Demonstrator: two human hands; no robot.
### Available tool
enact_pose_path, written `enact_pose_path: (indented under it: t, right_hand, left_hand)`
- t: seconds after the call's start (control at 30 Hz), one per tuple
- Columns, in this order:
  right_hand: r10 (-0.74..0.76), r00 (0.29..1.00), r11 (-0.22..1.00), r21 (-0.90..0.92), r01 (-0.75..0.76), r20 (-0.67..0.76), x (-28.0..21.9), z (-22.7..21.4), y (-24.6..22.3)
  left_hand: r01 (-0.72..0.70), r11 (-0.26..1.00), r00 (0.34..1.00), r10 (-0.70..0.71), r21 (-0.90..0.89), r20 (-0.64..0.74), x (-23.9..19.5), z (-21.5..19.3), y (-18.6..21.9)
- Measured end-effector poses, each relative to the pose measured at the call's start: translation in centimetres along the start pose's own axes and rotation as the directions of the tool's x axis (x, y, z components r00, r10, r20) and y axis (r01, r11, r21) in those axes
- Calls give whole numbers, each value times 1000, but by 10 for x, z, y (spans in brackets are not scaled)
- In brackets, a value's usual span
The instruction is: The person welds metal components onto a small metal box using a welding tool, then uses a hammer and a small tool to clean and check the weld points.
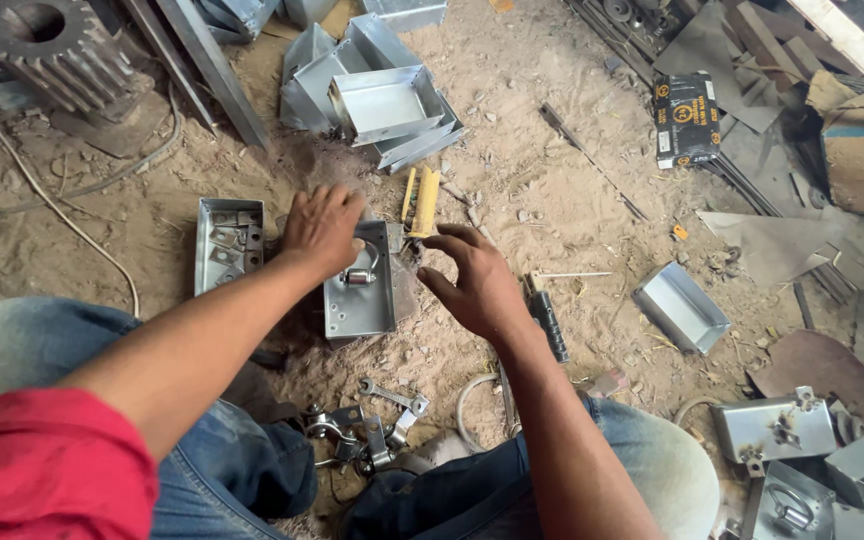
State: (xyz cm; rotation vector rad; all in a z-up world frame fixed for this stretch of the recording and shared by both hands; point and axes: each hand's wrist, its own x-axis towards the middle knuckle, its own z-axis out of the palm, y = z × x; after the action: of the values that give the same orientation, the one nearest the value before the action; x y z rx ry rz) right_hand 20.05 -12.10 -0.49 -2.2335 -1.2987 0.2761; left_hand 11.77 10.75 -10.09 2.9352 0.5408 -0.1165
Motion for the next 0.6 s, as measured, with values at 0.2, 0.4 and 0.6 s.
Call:
enact_pose_path:
  t: [0.2, 0.4, 0.6]
  right_hand:
    - [-3, 1000, 1000, -22, 3, 6, 1, 2, 4]
    - [93, 993, 995, -34, -91, 68, 8, -2, 0]
    - [96, 992, 995, -40, -93, 77, 8, -4, 0]
  left_hand:
    - [189, 978, 975, -197, 83, 100, 18, 19, -9]
    - [225, 973, 963, -231, 58, 137, 26, 43, -18]
    - [23, 976, 995, -43, 217, 88, 30, 32, -13]
